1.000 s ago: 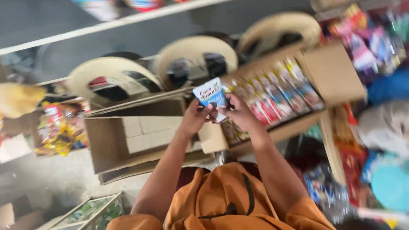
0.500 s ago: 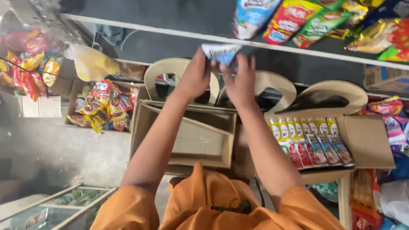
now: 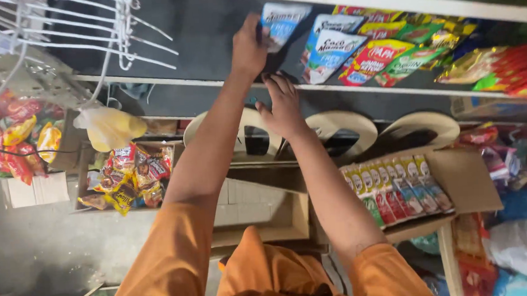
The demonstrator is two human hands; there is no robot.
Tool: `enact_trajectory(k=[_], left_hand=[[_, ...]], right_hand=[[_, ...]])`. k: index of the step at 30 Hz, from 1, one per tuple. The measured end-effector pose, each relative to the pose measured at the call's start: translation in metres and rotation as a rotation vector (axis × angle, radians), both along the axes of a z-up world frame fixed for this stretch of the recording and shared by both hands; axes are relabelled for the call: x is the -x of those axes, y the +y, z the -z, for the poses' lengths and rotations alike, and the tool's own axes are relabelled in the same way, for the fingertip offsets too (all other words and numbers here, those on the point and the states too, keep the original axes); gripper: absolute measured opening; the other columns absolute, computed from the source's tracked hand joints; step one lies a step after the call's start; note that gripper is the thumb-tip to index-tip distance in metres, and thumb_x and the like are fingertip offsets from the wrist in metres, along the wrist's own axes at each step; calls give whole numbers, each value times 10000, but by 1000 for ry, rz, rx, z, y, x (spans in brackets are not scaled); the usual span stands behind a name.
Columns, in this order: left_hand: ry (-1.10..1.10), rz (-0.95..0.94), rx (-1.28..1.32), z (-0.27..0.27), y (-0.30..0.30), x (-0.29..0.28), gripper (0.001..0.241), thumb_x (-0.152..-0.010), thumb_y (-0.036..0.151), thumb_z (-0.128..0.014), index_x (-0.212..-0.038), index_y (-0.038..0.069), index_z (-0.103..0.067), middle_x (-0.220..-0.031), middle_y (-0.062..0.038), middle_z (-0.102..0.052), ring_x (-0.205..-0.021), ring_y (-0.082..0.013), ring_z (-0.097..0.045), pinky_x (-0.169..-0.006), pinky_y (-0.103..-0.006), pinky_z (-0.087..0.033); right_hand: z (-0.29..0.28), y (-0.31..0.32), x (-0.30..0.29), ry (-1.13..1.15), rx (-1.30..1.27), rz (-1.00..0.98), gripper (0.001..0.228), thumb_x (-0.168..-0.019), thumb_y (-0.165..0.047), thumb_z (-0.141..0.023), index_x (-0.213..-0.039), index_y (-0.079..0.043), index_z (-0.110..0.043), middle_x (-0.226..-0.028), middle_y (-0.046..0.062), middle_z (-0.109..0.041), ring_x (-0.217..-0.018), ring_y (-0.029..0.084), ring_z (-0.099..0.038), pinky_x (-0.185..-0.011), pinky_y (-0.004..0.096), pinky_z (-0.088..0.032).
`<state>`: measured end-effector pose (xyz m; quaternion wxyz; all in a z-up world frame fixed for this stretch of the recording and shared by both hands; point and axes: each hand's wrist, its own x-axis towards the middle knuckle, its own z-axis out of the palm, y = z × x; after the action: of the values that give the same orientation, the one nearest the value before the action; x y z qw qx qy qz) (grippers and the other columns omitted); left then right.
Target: Taking condiment and coconut milk sachets from a cardboard box and placing or hanging them on store shelves.
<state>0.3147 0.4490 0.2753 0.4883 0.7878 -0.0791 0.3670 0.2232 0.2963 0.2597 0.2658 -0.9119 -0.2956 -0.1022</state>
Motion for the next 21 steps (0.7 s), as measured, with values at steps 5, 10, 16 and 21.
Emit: enact_trajectory(k=[5,10,16,21], left_hand=[[375,277,302,-12,-21,-29,159,-970,139,-659,-1116,82,-636,-856,-156,-743,-777,-298,-758,-719,-404,-587],[178,341,60,10,-26,-58,238,-968,125,-725,-1192,76,-660,-954,-104,-759,-865,-192,-737,-775,-347,-570],[390,760,349,21,-46,-65,249,-996,163,-699,-1227,76,-671,-1023,-64,-729,-916,-144,-677,-816,-348,-602],[216,414,18,14,-49,-55,282,-975,210,-758,-1210,61,-711,-1044,-126,-774,-965,-194,-716,-865,-368,-559]], right_hand=[[-5,-11,-1,-10,-65,-73,704,-847,-172,-781,-1485,-52,-510,-1493,161,-515,-1477,377,-376,-1221,483,-300],[-1,-16,-6,21,-110,-119,652,-844,-154,-782,-1441,-66,-536,-1512,140,-524,-1516,367,-357,-1251,461,-291],[-9,-17,0,92,-86,-122,681,-841,-147,-779,-1458,-35,-514,-1519,165,-491,-1519,377,-329,-1264,493,-258],[-4,-17,-4,81,-62,-158,717,-823,-173,-782,-1449,12,-486,-1570,223,-402,-1512,391,-286,-1226,517,-243]])
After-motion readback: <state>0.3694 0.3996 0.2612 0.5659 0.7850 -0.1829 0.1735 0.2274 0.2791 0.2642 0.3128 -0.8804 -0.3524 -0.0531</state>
